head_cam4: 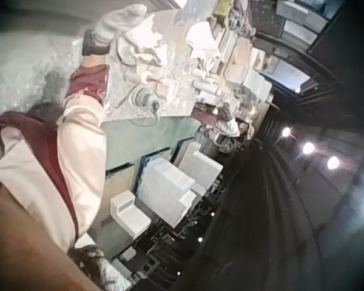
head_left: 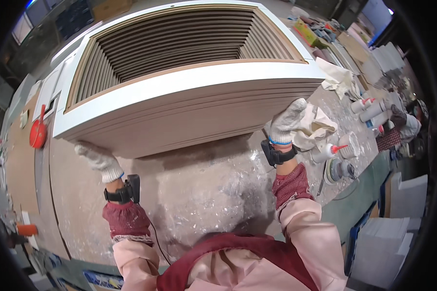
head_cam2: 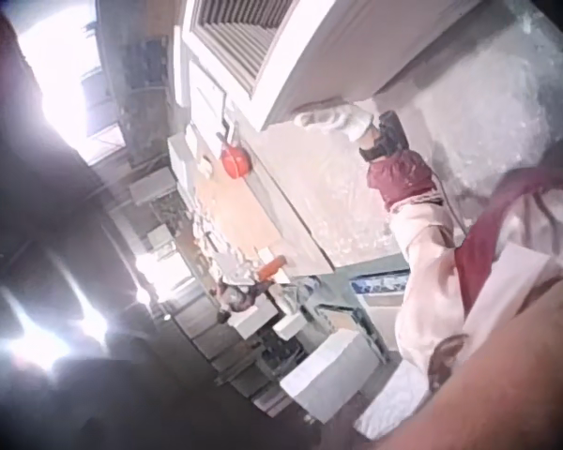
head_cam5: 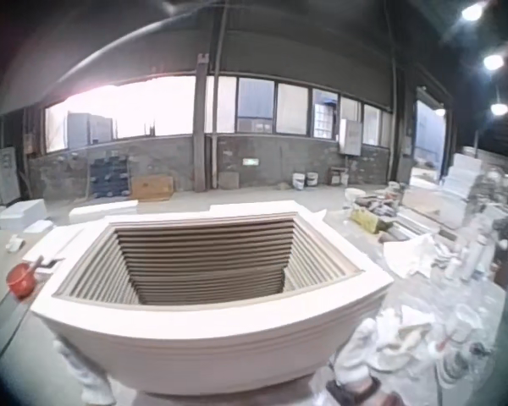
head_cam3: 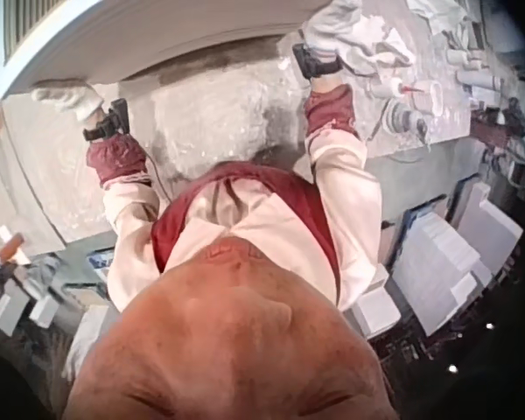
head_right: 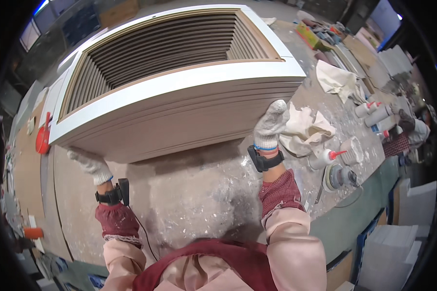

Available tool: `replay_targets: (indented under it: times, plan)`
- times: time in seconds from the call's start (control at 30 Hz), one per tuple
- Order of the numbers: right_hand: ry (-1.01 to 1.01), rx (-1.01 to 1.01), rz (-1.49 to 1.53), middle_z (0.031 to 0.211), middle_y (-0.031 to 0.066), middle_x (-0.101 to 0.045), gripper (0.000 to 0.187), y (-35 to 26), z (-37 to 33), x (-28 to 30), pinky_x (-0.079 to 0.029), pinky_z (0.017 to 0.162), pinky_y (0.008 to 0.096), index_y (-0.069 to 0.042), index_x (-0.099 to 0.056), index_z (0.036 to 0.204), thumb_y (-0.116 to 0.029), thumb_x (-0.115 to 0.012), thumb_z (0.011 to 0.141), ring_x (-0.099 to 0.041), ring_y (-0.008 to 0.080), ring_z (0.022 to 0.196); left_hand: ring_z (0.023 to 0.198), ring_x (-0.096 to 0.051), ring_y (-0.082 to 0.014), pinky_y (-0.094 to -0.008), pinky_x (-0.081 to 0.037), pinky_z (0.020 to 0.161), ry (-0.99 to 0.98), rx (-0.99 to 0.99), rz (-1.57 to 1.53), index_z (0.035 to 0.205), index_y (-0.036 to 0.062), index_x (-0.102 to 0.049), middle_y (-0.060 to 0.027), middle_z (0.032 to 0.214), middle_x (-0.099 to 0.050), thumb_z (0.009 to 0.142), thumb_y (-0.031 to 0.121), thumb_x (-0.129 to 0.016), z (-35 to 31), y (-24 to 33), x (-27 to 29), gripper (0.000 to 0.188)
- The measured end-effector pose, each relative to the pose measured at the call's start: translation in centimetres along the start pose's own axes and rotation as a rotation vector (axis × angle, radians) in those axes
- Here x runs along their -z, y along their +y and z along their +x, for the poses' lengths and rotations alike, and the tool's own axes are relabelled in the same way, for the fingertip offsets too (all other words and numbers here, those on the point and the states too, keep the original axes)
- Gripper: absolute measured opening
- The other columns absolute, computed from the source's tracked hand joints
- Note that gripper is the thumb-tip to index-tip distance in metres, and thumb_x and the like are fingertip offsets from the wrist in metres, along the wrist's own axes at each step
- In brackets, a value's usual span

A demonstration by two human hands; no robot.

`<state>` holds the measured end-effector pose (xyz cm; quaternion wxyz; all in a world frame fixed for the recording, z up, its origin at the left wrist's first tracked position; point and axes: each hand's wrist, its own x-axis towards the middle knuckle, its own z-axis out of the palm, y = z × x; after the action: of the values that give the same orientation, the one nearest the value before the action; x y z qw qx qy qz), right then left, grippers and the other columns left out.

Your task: The person wipes a stack of white frames with a cloth, moves them to a pallet, and then returns to the workbench to wipe another stack of frames.

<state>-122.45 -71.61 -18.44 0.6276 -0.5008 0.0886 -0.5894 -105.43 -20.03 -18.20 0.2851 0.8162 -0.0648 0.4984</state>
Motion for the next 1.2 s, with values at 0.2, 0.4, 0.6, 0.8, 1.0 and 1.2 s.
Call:
replay_targets:
  times: [0.2, 0.4, 0.6, 0.8, 1.0, 1.2]
  plan:
    - [0.039, 0.627, -1.013, 0.107, 0.0102, -0.061, 0.031, 1.5, 0.8, -0.8, -0.053, 0.068, 0.0238, 0.003, -0.048, 0.121, -0.011, -0.052, 0.094, -0.064, 0.0205, 0.085, 0.096, -0.061, -0.0299, -0.0375, -0.052, 0.079, 0.225, -0.003, -0.046, 0.137, 0.0055, -0.039, -0.0171, 0.113, -0.058, 0.097, 0.021, -0.050, 0.1, 0.7, -2.1, 0.045]
    - [0.202, 1.354, -2.164, 0.092, 0.0076, -0.061, 0.033, -2.9, 0.3, -5.4, -0.049, 0.047, 0.0248, 0.001, -0.051, 0.122, -0.011, -0.055, 0.091, -0.058, 0.0138, 0.062, 0.073, -0.063, -0.0223, -0.0310, -0.050, 0.060, -0.041, 0.252, 0.339, 0.133, 0.0031, -0.046, -0.0099, 0.100, -0.064, 0.093, 0.026, -0.055, 1.1, -1.8, -3.3, 0.047]
    - [-0.501, -0.210, -1.393, 0.104, 0.0160, -0.064, 0.040, -12.7, -1.0, -6.8, -0.051, 0.076, 0.0352, 0.001, -0.056, 0.118, -0.032, -0.049, 0.096, -0.063, 0.0303, 0.091, 0.051, -0.048, -0.0162, -0.0284, -0.040, 0.046, 0.350, -0.253, 0.183, 0.136, 0.0037, -0.043, -0.0058, 0.082, -0.054, 0.098, 0.018, -0.037, 2.8, 0.3, -2.1, 0.041]
    - [-0.746, -0.293, -0.631, 0.113, 0.0158, -0.064, 0.050, -22.4, -5.6, 10.3, -0.046, 0.091, 0.0328, -0.007, -0.050, 0.133, -0.040, -0.047, 0.096, -0.060, 0.0231, 0.107, 0.060, -0.055, -0.0129, -0.0294, -0.049, 0.056, 0.033, -0.456, -0.191, 0.139, 0.0038, -0.042, -0.0060, 0.103, -0.060, 0.097, 0.011, -0.034, -1.2, 0.6, 0.4, 0.043]
    - [-0.134, -0.927, -0.598, 0.105, 0.0049, -0.068, 0.042, -30.4, -19.9, 32.5, -0.049, 0.084, 0.0301, -0.010, -0.057, 0.125, -0.039, -0.048, 0.096, -0.062, 0.0142, 0.096, 0.092, -0.058, -0.0201, -0.0333, -0.047, 0.084, -0.785, -0.382, -0.907, 0.125, 0.0013, -0.054, -0.0075, 0.103, -0.058, 0.095, 0.019, -0.045, -22.0, 36.3, 9.2, 0.036]
    - [0.369, -0.986, -1.309, 0.096, 0.0178, -0.063, 0.022, -41.6, -40.8, 52.3, -0.050, 0.074, 0.0462, -0.009, -0.058, 0.107, -0.013, -0.048, 0.087, -0.061, 0.0386, 0.088, 0.107, -0.056, -0.0219, -0.0324, -0.043, 0.096, -1.785, -0.316, -0.907, 0.120, -0.0047, -0.056, -0.0116, 0.115, -0.061, 0.094, 0.026, -0.056, -34.9, 54.9, 12.5, 0.041]
